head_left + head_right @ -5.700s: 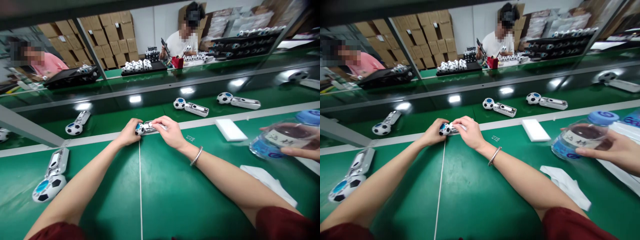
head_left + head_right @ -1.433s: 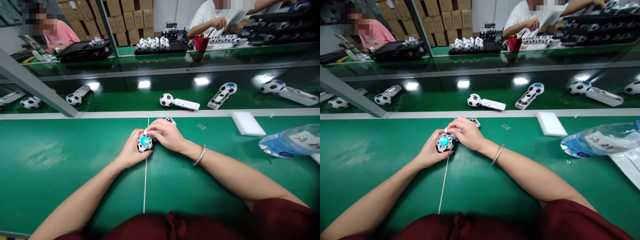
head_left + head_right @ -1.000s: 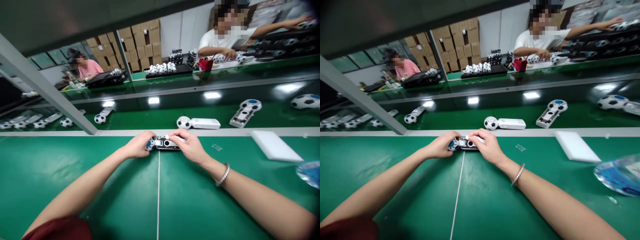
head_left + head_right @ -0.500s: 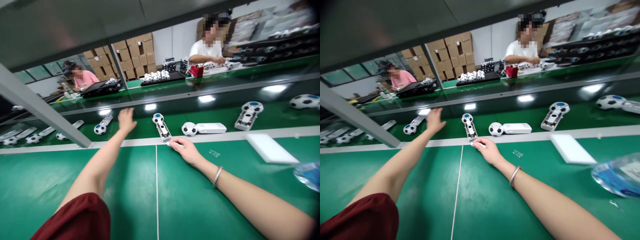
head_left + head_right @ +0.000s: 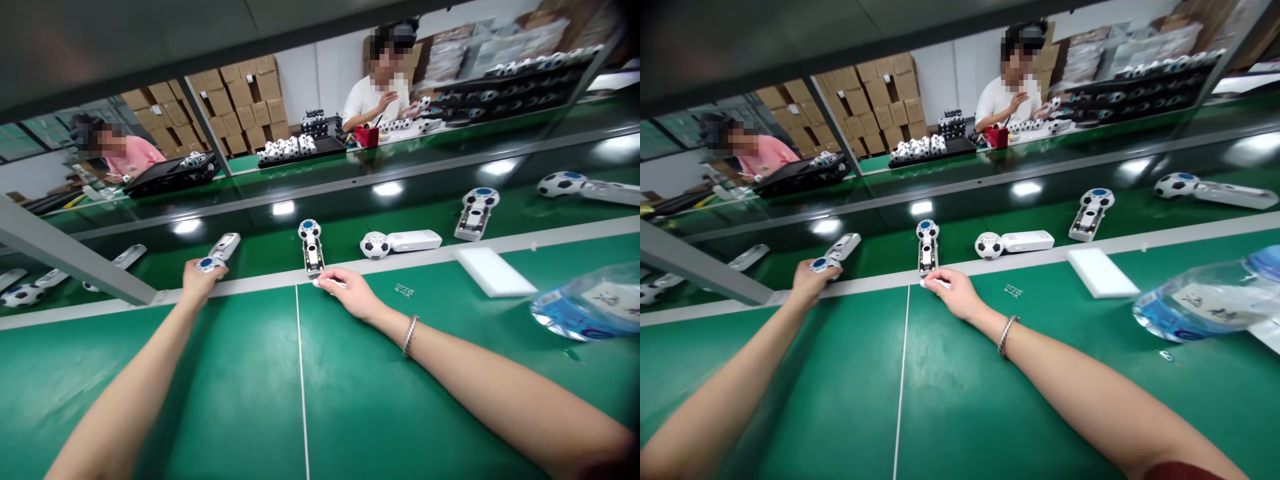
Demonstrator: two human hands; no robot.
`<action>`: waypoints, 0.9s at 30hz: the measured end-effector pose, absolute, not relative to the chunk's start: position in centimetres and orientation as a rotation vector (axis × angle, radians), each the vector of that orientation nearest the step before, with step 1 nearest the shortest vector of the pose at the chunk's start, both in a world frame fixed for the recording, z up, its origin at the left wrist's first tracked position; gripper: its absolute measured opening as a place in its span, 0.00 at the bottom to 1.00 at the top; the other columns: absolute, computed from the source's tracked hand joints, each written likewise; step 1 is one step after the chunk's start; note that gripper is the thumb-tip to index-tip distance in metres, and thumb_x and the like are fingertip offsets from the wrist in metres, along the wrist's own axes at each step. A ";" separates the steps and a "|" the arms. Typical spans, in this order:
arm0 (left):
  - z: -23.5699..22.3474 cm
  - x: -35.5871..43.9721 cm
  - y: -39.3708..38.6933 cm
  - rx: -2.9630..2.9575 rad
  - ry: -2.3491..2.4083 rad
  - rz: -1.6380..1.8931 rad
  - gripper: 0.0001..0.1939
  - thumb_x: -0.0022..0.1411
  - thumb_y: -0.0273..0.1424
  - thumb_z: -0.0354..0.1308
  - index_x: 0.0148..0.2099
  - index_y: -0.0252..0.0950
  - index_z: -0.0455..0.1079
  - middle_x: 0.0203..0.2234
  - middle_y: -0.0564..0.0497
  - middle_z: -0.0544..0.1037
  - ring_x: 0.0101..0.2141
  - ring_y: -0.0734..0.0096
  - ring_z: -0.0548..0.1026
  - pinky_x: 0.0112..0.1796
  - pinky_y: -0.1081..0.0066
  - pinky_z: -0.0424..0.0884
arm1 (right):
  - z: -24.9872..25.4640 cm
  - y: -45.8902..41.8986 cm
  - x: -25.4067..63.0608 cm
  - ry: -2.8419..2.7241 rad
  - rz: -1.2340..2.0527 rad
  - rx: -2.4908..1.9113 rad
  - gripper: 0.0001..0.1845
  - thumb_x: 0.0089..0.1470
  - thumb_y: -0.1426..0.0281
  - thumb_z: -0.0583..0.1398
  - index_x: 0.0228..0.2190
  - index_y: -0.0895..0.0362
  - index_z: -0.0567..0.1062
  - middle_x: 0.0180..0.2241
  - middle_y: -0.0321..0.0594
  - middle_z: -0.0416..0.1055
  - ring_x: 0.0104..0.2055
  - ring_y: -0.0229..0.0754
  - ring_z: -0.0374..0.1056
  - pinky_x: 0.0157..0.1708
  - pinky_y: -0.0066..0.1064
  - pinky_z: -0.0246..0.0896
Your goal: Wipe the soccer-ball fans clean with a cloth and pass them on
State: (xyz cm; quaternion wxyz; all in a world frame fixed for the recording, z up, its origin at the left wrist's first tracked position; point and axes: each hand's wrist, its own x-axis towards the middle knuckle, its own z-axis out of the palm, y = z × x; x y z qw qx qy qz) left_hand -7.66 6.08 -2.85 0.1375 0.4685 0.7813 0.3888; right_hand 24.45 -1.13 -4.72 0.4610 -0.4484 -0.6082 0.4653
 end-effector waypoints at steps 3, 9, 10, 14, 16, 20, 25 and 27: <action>-3.2 -3.1 0.3 1.538 1.954 1.129 0.31 0.34 0.35 0.65 0.42 0.34 0.59 0.31 0.52 0.70 0.29 0.72 0.70 0.29 0.73 0.66 | -4.2 -2.0 24.0 -1.578 1.023 -1.062 0.08 0.50 0.66 0.59 0.28 0.58 0.74 0.32 0.38 0.72 0.36 0.38 0.67 0.41 0.32 0.59; -3.4 3.7 -7.9 1.681 1.670 0.970 0.29 0.38 0.31 0.63 0.44 0.36 0.57 0.33 0.52 0.69 0.30 0.72 0.70 0.32 0.72 0.67 | -3.4 -4.3 22.8 -1.852 0.719 -0.835 0.05 0.53 0.72 0.58 0.30 0.58 0.74 0.32 0.39 0.72 0.36 0.36 0.67 0.40 0.29 0.61; -3.6 4.2 -8.4 1.705 1.675 0.954 0.28 0.38 0.30 0.63 0.44 0.36 0.58 0.35 0.52 0.69 0.32 0.71 0.70 0.33 0.71 0.67 | -3.3 -4.7 22.6 -1.898 0.666 -0.784 0.05 0.53 0.72 0.57 0.30 0.58 0.74 0.32 0.39 0.72 0.37 0.36 0.66 0.40 0.29 0.61; -3.9 5.4 -9.0 1.771 1.676 0.925 0.28 0.38 0.30 0.61 0.44 0.36 0.58 0.37 0.50 0.68 0.36 0.68 0.70 0.36 0.69 0.67 | -3.5 -5.9 21.8 -2.096 0.481 -0.604 0.06 0.55 0.71 0.56 0.32 0.57 0.73 0.32 0.39 0.72 0.36 0.37 0.64 0.40 0.31 0.62; -4.0 5.6 -9.0 1.790 1.677 0.906 0.27 0.38 0.29 0.59 0.44 0.36 0.58 0.38 0.50 0.68 0.37 0.67 0.69 0.37 0.68 0.67 | -3.7 -6.0 21.4 -2.178 0.406 -0.554 0.07 0.56 0.70 0.55 0.32 0.57 0.73 0.32 0.40 0.71 0.35 0.38 0.63 0.39 0.32 0.62; -4.0 5.6 -8.9 1.795 1.674 0.896 0.27 0.38 0.30 0.60 0.44 0.36 0.57 0.38 0.50 0.67 0.37 0.66 0.69 0.38 0.67 0.67 | -4.0 -5.7 21.0 -2.194 0.288 -0.592 0.09 0.57 0.70 0.54 0.32 0.58 0.73 0.32 0.41 0.71 0.34 0.39 0.62 0.37 0.33 0.61; -4.1 5.5 -8.8 1.779 1.656 0.898 0.28 0.38 0.30 0.60 0.44 0.36 0.57 0.38 0.50 0.67 0.37 0.66 0.69 0.38 0.67 0.67 | -3.8 -5.8 21.5 -2.223 0.294 -0.631 0.08 0.57 0.69 0.54 0.32 0.58 0.73 0.32 0.41 0.71 0.35 0.39 0.63 0.38 0.34 0.59; -4.1 5.5 -8.8 1.791 1.655 0.895 0.27 0.38 0.29 0.60 0.43 0.37 0.57 0.38 0.50 0.67 0.38 0.65 0.69 0.38 0.66 0.67 | -3.7 -6.0 21.5 -2.252 0.307 -0.624 0.08 0.57 0.70 0.54 0.32 0.57 0.73 0.32 0.40 0.71 0.35 0.39 0.63 0.38 0.34 0.59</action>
